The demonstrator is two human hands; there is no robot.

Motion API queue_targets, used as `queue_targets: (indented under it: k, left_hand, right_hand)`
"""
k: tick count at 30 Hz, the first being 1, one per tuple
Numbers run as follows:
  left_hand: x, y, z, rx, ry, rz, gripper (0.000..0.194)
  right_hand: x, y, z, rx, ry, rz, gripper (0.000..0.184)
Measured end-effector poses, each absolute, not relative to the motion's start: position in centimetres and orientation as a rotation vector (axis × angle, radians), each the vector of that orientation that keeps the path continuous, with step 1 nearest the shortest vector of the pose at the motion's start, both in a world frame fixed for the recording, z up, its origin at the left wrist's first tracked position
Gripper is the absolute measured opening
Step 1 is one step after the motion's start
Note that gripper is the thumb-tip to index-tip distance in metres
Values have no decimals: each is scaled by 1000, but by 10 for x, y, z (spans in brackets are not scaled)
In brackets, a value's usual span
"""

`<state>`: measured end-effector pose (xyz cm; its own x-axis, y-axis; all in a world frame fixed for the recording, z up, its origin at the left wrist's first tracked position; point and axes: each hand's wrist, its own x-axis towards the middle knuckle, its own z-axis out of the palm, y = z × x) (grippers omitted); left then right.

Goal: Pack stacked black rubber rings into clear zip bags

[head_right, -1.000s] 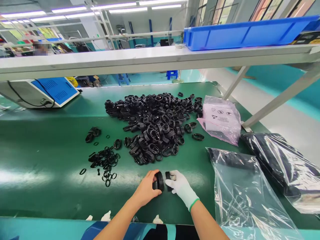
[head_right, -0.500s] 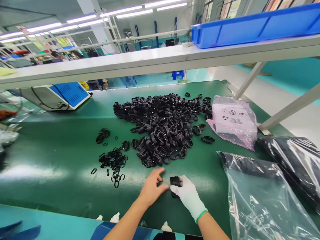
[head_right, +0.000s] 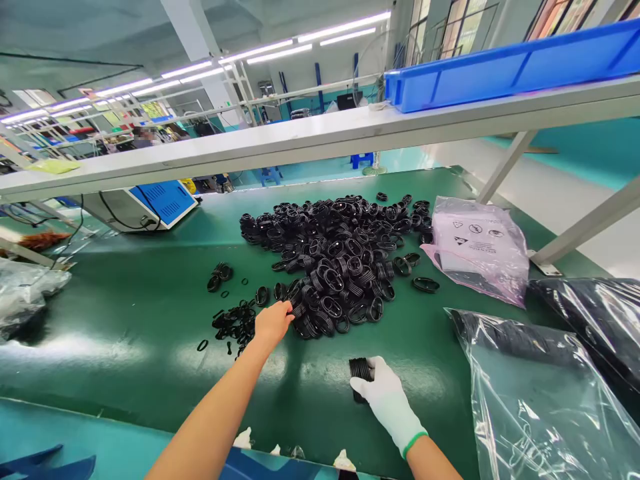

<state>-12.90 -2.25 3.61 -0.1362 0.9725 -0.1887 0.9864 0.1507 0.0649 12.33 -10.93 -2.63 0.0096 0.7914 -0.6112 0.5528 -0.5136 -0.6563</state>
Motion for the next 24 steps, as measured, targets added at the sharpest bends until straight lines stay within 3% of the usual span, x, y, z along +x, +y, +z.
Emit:
queue_targets:
  k: [4,10,15,18,21,24]
  left_hand:
    - [-140,-53,47,2140,2044,-89,16]
    - [-110,-102,12,2360,1394,-153,25]
    - [-77,-113,3,2099,1699,-64,43]
    - [-55,-116,-2,1956,1858,-144,79]
    - [-39,-118,-11,1891,1847,-158,80]
    - [-35,-120,-18,1805,1648,118,81]
  right_hand:
    - [123,-110,-34,-2016,-1390,1512,34]
    - [124,-109,-31,-2055,-1436,1450,29]
    - [124,-108,-32,-2064,-1403,1463,32]
    - [125,-107,-40,-2030,-1364,1470,35]
    - [125,-107,-42,-2012,-1352,1470,35]
    - [125,-106,-39,-1990,-1355,1500,32]
